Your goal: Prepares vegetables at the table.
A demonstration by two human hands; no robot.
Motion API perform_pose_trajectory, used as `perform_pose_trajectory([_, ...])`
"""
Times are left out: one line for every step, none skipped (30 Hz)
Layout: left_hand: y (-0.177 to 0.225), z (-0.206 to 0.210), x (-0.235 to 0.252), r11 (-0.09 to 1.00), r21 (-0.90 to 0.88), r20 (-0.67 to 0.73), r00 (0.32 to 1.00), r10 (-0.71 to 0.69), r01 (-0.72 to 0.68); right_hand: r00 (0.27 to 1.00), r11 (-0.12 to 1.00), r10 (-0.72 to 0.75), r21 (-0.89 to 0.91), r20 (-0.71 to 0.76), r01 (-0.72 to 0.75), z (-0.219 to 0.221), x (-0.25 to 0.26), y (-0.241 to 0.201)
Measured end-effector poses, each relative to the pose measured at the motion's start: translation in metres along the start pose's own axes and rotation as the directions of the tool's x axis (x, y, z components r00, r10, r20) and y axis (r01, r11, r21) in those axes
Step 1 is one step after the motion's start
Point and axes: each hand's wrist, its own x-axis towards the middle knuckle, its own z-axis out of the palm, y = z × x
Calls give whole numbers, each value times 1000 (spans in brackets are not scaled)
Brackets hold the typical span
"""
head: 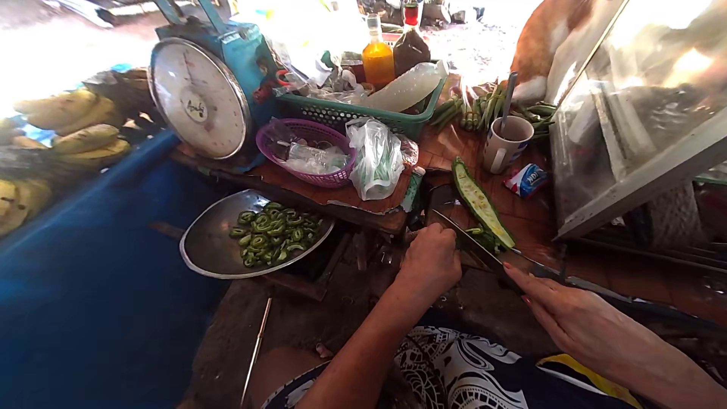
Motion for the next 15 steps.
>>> perform_pose_trajectory([0,0,0,1000,3,-3,1000,7,-7,1000,1000,1,-1,15,-1,1,2,-1])
perform_pose_trajectory([-1,1,0,1000,4,-8,1000,15,-15,999,1000,4,7,34,-5,1,6,-2])
perform_pose_trajectory([-2,2,-1,1000,-1,-14,1000,21,-21,998,999,13,30,63,-15,2,11,-3])
perform_pose_trajectory([-3,3,-1,1000,-13,-25,999,27,-27,994,998,30,56,104,-36,2,17,-3])
perform_pose_trajectory([-3,3,-1,999,-21,-30,999,28,-28,989,996,44,76,139,-55,2,23,-4])
perform_pose_trajectory([-3,4,-1,999,-24,-34,999,28,-29,984,993,55,90,167,-70,3,28,-4])
perform_pose_trajectory([-3,4,-1,999,-23,-35,999,26,-27,980,992,61,100,187,-81,3,32,-4])
perform_pose_trajectory([-3,4,-1,1000,-21,-34,999,22,-23,977,991,65,104,202,-87,3,35,-4])
perform_pose_trajectory([-4,3,-1,1000,-21,-32,999,19,-20,974,990,71,101,215,-95,3,35,-5])
perform_pose_trajectory([-4,4,-1,1000,-21,-32,999,17,-18,971,991,77,92,228,-101,3,33,-5])
perform_pose_trajectory([-5,4,-1,1000,-26,-34,999,17,-18,970,992,78,76,229,-98,2,31,-6])
perform_pose_trajectory([-5,3,-1,999,-32,-33,999,13,-14,974,995,69,56,217,-83,2,27,-7])
perform_pose_trajectory([-6,1,-1,999,-38,-30,1000,5,-7,978,997,57,35,200,-65,2,22,-8])
perform_pose_trajectory([-7,0,-1,999,-44,-29,1000,-2,0,983,999,46,17,178,-50,2,17,-8])
perform_pose_trajectory([-9,-1,0,999,-50,-32,999,-4,3,987,999,39,3,156,-40,2,11,-6])
